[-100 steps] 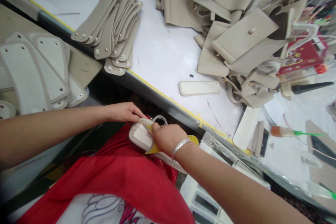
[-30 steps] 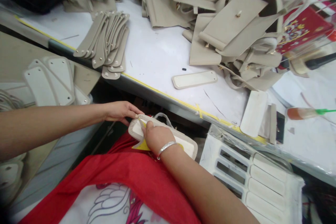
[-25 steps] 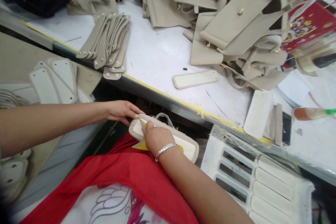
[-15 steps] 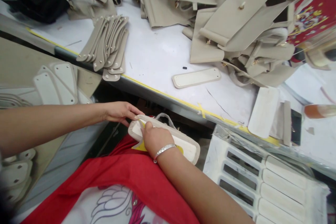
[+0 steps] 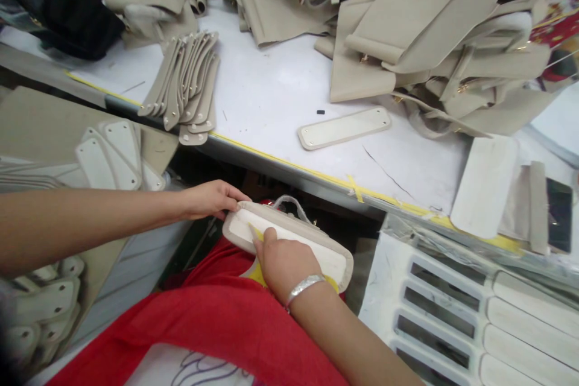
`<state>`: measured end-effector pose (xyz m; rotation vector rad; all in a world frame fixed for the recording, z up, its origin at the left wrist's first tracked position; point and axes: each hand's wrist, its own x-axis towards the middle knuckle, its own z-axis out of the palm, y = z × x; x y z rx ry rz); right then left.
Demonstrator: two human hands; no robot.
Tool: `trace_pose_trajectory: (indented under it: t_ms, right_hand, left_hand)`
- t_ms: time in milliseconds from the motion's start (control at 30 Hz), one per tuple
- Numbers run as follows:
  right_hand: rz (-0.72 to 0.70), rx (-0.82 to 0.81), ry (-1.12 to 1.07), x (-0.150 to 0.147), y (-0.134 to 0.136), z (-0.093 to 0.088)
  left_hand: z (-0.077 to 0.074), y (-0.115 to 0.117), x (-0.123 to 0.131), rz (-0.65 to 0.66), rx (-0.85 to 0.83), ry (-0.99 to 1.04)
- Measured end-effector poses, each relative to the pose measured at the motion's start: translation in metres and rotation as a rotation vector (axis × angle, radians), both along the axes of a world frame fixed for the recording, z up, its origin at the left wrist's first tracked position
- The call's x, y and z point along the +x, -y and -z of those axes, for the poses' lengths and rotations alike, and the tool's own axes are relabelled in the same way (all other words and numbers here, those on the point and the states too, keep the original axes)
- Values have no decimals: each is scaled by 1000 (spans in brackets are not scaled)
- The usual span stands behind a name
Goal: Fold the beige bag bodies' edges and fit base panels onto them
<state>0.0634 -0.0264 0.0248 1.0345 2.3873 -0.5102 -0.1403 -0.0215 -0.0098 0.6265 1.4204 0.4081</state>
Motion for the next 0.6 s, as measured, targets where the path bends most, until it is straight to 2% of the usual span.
trace_pose_trajectory:
  t_ms: [167,333,467,533,600]
  right_hand:
    - [54,20,-23,23,-5,-4]
    - [48,60,-75,19,-10,-5]
    - [72,78,-72,18,-16,-6]
    - [120,55,-78,21,-21,-10]
    - [219,2,-177,25,-27,-16]
  left_hand:
    - [7,16,19,-168,141,-85]
    - [13,31,37,-367,237,-134]
    - [22,43,35,-503,246,137]
    - [27,49,30,-504,263,275]
    - [31,52,24,-500,288,359]
